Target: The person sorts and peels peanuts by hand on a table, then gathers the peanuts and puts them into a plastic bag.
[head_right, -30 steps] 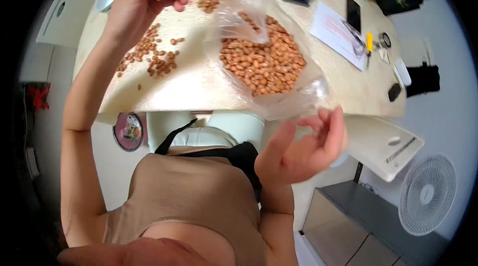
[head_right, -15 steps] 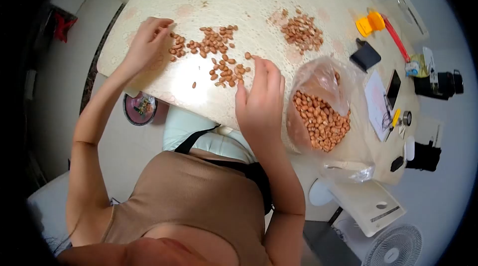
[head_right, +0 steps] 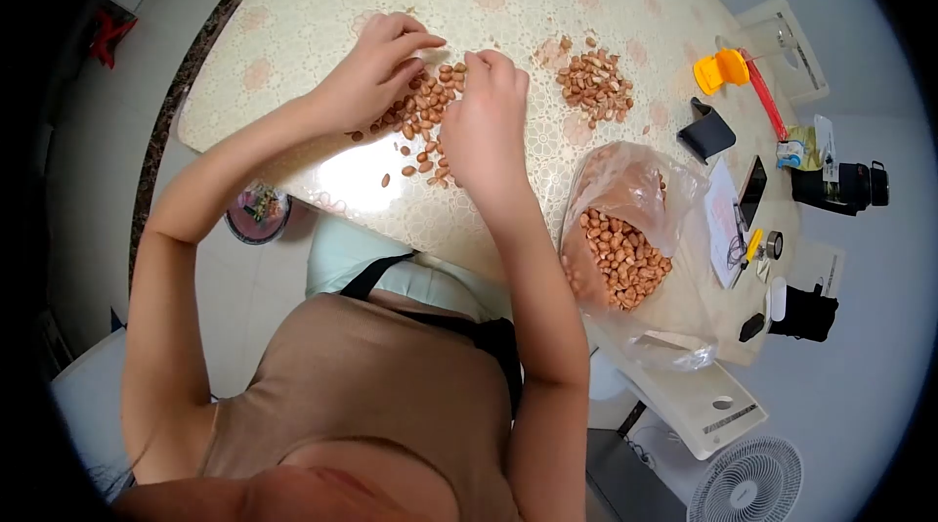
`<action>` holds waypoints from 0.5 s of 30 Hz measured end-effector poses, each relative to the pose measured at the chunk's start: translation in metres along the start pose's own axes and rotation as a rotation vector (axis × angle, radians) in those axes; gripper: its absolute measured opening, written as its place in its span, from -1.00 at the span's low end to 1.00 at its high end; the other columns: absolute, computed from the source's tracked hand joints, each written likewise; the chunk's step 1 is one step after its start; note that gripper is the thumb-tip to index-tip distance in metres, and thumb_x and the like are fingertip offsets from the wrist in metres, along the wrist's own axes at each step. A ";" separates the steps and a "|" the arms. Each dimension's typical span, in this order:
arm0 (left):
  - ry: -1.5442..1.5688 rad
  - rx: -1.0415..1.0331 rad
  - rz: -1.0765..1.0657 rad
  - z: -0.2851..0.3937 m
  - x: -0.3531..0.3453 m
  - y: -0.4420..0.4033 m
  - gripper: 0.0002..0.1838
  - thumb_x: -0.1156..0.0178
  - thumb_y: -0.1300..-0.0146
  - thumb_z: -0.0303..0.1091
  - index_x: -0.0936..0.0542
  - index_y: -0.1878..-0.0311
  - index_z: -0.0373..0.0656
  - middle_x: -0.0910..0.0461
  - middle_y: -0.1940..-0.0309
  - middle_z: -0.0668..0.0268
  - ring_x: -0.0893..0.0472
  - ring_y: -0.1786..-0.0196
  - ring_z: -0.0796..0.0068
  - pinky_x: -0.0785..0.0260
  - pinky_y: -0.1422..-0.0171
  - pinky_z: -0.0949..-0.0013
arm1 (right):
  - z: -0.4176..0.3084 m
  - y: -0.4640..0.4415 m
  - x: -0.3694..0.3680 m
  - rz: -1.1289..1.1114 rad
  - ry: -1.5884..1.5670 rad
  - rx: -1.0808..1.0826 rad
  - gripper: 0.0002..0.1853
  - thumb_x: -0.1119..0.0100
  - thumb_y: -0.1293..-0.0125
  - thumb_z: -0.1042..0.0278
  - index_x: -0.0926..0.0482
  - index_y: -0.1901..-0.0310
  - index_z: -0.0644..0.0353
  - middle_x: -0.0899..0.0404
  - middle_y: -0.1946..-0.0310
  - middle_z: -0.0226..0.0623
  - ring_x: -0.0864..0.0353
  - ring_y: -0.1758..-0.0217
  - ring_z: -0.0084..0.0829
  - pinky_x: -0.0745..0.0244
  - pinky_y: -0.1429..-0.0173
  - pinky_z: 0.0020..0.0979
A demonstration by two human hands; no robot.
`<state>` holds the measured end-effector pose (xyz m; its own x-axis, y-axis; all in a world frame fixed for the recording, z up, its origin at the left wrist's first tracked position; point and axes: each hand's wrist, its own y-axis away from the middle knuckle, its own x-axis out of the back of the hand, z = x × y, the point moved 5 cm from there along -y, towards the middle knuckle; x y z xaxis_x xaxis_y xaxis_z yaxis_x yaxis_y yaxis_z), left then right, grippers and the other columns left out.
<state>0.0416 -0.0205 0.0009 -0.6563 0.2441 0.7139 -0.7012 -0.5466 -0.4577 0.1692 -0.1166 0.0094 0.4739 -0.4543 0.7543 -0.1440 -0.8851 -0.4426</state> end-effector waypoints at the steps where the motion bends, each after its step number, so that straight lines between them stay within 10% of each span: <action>1: 0.073 0.031 -0.086 -0.004 -0.007 -0.003 -0.71 -0.13 -0.41 -0.50 -0.61 -0.15 -0.24 -0.49 -0.05 0.13 -0.40 -0.19 0.10 -0.27 -0.38 0.16 | 0.001 -0.003 -0.006 0.008 0.012 0.019 -0.58 -0.04 -0.14 0.72 -0.57 -0.09 0.49 -0.52 -0.08 0.09 -0.44 -0.17 0.05 -0.37 -0.32 -0.06; 8: 0.173 -0.027 -0.281 0.017 0.013 0.021 -0.72 -0.07 -0.46 -0.46 -0.62 -0.14 -0.28 -0.51 -0.10 0.12 -0.40 -0.22 0.13 -0.28 -0.38 0.17 | 0.001 0.019 0.018 -0.164 -0.199 -0.062 -0.60 -0.02 -0.18 0.64 -0.56 -0.07 0.49 -0.52 -0.09 0.06 -0.49 -0.13 0.09 -0.37 -0.33 -0.05; 15: -0.105 -0.188 -0.380 0.018 0.032 0.056 0.22 -0.33 -0.09 0.42 -0.14 -0.60 -0.27 -0.17 -0.53 -0.06 -0.22 -0.52 -0.15 -0.12 -0.59 -0.07 | 0.007 0.057 0.039 -0.030 -0.048 -0.192 -0.56 -0.11 -0.19 0.59 -0.54 -0.13 0.49 -0.48 -0.05 0.12 -0.48 -0.14 0.10 -0.41 -0.28 -0.03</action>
<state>-0.0138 -0.0572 0.0077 -0.3172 0.3116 0.8957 -0.9322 -0.2761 -0.2341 0.1859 -0.1843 0.0103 0.5204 -0.4260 0.7400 -0.2903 -0.9033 -0.3159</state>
